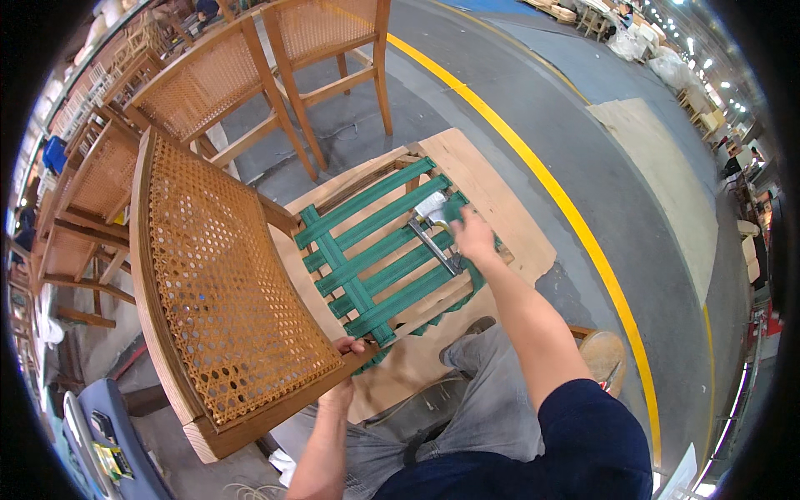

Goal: The person weaves green straps into a wooden chair frame to create a seat. They use a staple gun to secure the straps and scissors to trim excess material.

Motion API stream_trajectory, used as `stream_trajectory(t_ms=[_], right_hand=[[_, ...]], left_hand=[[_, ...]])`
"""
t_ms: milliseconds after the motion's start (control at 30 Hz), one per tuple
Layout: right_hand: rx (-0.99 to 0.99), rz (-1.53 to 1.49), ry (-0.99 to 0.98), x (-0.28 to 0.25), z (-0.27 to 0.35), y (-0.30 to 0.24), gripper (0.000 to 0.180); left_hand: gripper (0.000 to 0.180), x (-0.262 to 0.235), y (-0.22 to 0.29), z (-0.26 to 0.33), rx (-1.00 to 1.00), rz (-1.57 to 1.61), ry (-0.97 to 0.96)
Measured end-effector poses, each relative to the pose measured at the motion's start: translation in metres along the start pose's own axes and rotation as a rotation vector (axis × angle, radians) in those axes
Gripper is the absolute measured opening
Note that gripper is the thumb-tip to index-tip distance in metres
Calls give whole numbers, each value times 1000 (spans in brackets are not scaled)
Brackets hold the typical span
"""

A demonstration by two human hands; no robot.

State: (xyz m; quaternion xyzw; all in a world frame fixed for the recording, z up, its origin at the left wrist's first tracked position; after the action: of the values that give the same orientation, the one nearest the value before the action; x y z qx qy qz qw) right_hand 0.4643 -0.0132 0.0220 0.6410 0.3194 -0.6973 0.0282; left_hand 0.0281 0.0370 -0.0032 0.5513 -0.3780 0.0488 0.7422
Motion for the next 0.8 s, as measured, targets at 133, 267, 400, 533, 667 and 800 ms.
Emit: stream_trajectory(t_ms=[133, 267, 400, 533, 667, 800], right_hand=[[-37, 9, -197, 30, 24, -45, 64], [-57, -12, -127, -13, 16, 6, 52], [28, -134, -83, -76, 53, 60, 41], [198, -126, 242, -202, 113, 219, 43], [629, -98, 314, -237, 213, 331, 43], [905, -35, 285, -213, 268, 383, 46]], left_hand=[[48, -9, 16, 11, 237, -54, 128], [49, -15, 4, -1, 157, -1, 202], [48, -49, 31, 29, 93, -23, 413], [39, -54, 37, 19, 98, 96, 413], [32, -60, 48, 28, 149, -7, 594], [31, -53, 54, 27, 170, 33, 522]])
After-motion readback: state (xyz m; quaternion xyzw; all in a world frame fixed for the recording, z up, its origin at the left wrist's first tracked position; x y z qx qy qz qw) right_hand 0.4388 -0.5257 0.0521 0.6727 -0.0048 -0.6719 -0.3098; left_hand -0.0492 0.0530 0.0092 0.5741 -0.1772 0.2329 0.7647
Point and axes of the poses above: each hand's wrist, its own z-axis away from the middle knuckle, its own x-axis out of the palm, y = z × x, the point moved 6 cm from there along -z, towards the middle knuckle, and after that the axes turned 9 degrees about x, right-handed, at the moved point
